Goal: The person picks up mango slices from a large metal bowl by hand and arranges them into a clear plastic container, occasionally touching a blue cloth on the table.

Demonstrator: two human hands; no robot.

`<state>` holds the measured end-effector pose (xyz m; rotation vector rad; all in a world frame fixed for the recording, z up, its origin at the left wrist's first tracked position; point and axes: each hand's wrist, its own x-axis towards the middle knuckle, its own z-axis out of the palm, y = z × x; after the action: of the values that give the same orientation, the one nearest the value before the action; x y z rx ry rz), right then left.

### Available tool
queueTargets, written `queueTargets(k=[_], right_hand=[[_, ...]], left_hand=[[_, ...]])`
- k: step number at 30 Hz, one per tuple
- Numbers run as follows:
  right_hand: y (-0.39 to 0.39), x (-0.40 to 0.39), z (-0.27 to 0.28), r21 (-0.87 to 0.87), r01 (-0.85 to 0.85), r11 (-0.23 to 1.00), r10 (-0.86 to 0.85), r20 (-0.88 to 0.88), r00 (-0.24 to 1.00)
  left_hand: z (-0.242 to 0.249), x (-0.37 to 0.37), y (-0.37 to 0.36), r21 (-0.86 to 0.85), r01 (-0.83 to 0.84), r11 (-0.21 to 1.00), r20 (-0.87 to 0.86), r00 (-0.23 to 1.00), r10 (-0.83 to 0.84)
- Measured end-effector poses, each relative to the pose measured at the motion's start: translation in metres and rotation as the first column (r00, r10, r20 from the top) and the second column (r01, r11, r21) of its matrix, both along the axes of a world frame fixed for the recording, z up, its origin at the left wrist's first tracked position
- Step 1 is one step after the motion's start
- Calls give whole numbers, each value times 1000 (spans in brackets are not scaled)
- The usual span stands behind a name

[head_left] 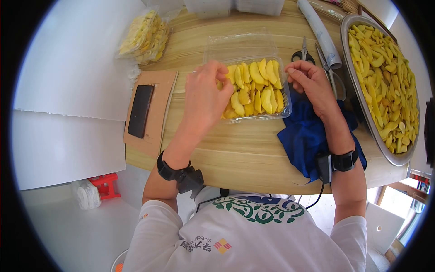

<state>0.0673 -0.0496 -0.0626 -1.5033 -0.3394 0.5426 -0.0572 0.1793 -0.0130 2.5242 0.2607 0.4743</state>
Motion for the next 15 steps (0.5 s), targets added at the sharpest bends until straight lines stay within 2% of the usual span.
queueTargets(k=[8, 15], right_hand=[[0, 0, -1, 8, -10, 1000, 10, 4, 1000], [0, 1, 0, -4, -3, 1000, 3, 6, 1000]], left_hand=[[-2, 3, 0, 49, -18, 999, -18, 1000, 19], [9, 3, -2, -96, -23, 995, -100, 995, 13]])
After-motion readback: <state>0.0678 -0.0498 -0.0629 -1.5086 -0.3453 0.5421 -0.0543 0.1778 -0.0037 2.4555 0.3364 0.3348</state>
